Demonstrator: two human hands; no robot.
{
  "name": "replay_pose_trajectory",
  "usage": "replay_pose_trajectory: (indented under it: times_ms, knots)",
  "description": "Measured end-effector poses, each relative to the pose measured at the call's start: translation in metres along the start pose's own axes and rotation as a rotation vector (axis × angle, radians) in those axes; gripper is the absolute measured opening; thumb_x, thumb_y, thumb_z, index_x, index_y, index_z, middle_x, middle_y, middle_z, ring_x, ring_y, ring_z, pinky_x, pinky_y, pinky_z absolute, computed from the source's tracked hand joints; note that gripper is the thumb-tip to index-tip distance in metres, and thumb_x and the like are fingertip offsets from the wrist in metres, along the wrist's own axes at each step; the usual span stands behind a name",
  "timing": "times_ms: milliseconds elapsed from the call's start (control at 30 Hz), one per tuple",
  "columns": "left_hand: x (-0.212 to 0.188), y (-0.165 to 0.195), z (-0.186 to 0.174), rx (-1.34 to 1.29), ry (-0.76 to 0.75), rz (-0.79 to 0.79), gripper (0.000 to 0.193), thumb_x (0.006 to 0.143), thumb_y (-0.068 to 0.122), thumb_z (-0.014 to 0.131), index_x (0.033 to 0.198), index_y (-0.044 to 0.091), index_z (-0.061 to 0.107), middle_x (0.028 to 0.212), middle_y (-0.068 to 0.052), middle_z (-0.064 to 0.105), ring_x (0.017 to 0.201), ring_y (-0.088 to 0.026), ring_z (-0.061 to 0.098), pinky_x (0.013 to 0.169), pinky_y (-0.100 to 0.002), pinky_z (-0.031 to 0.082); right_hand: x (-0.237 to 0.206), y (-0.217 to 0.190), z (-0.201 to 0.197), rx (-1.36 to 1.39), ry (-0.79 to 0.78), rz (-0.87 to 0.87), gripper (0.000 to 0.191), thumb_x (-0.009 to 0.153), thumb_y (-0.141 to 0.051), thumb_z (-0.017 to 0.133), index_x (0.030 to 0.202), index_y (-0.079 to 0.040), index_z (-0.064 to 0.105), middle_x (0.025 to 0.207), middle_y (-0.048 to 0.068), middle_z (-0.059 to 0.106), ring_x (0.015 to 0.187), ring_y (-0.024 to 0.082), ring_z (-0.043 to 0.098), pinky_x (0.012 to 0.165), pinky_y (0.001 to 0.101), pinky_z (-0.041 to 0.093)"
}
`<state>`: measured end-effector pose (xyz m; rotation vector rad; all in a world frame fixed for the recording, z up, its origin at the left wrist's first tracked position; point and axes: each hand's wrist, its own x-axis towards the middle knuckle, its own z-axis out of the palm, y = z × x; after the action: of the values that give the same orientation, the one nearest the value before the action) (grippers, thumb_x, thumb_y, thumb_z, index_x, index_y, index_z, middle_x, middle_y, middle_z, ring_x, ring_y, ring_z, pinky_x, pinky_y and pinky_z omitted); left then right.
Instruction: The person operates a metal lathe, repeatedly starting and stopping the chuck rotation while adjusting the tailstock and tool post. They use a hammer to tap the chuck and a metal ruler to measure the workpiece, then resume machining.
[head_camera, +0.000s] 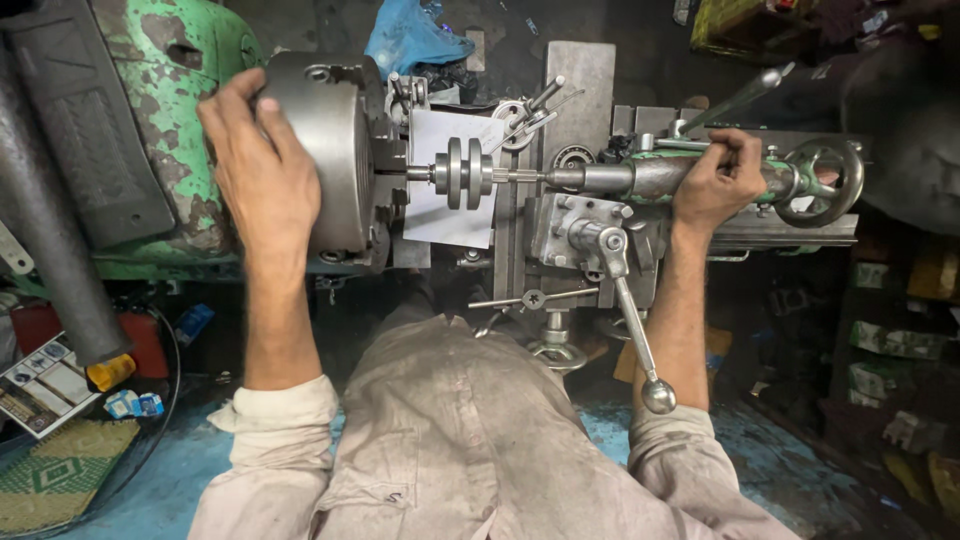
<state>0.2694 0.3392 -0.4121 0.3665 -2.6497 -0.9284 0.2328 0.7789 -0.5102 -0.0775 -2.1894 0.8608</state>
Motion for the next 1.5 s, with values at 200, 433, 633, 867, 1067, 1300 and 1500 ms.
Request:
replay_pose_trajectory:
  times_ms: [200,433,633,867,1067,1300,1500]
  knots:
    - [0.042,0.018,-0.056,-0.057,-0.016,-0.345,0.039,0.112,0.034,0.057,0.138,0.005,0.057,0.101,-0.026,0.073,0.092,-0.031,0.074,0.085,-0.041,0.059,0.055,-0.051,0.014,0.005,0.006,-0.013,0.018,0.089,0.010,0.056,0.095,0.001,0.071,0.085,0.009,0.072,0.066,0.014,0.060,0.057,0.0308,0.043]
    - [0.063,-0.014,-0.099,-0.474,0.280,0.193,0.041,0.115,0.030,0.060,0.125,-0.009,0.052,0.117,-0.020,0.064,0.104,-0.027,0.070,0.085,-0.037,0.061,0.141,-0.105,0.018,-0.009,0.004,-0.009,0.016,0.089,0.009,0.058,0.094,0.002,0.071,0.079,0.008,0.069,0.062,0.013,0.056,0.056,0.0312,0.041]
    - [0.003,-0.069,-0.076,-0.320,0.129,0.034,0.041,0.110,0.036,0.051,0.124,-0.003,0.055,0.112,-0.016,0.060,0.100,-0.026,0.063,0.091,-0.039,0.053,0.166,-0.105,0.016,-0.012,-0.014,-0.028,0.015,0.090,0.010,0.059,0.095,0.002,0.070,0.078,0.008,0.068,0.061,0.013,0.054,0.056,0.0315,0.040]
    - [-0.027,-0.068,-0.168,0.539,0.080,0.049,0.050,0.104,0.029,0.061,0.132,-0.011,0.052,0.138,-0.033,0.052,0.125,-0.053,0.051,0.106,-0.057,0.042,0.199,-0.140,0.022,-0.011,-0.009,0.003,0.015,0.089,0.010,0.059,0.095,0.002,0.070,0.077,0.008,0.066,0.062,0.012,0.055,0.056,0.0305,0.040]
    - [-0.013,-0.107,-0.164,0.185,0.120,-0.369,0.027,0.118,0.022,0.053,0.122,-0.003,0.063,0.113,-0.024,0.062,0.101,-0.043,0.060,0.092,-0.050,0.049,0.200,-0.130,0.027,-0.010,-0.010,-0.017,0.015,0.089,0.009,0.059,0.095,0.002,0.070,0.078,0.007,0.067,0.063,0.012,0.056,0.057,0.0300,0.041]
    - [0.019,-0.123,-0.194,0.143,-0.183,-0.309,0.063,0.096,0.038,0.075,0.131,-0.010,0.057,0.124,-0.029,0.059,0.110,-0.045,0.059,0.094,-0.049,0.049,0.216,-0.136,0.031,-0.005,-0.012,-0.023,0.018,0.089,0.011,0.058,0.095,0.002,0.072,0.077,0.006,0.066,0.062,0.011,0.053,0.056,0.0294,0.038]
    - [0.039,-0.113,-0.207,0.161,-0.296,-0.370,0.104,0.076,0.052,0.088,0.141,-0.017,0.047,0.140,-0.036,0.050,0.130,-0.047,0.051,0.109,-0.049,0.043,0.233,-0.148,0.034,-0.002,-0.003,-0.008,0.017,0.089,0.011,0.058,0.096,0.002,0.071,0.075,0.005,0.063,0.061,0.010,0.051,0.055,0.0293,0.036]
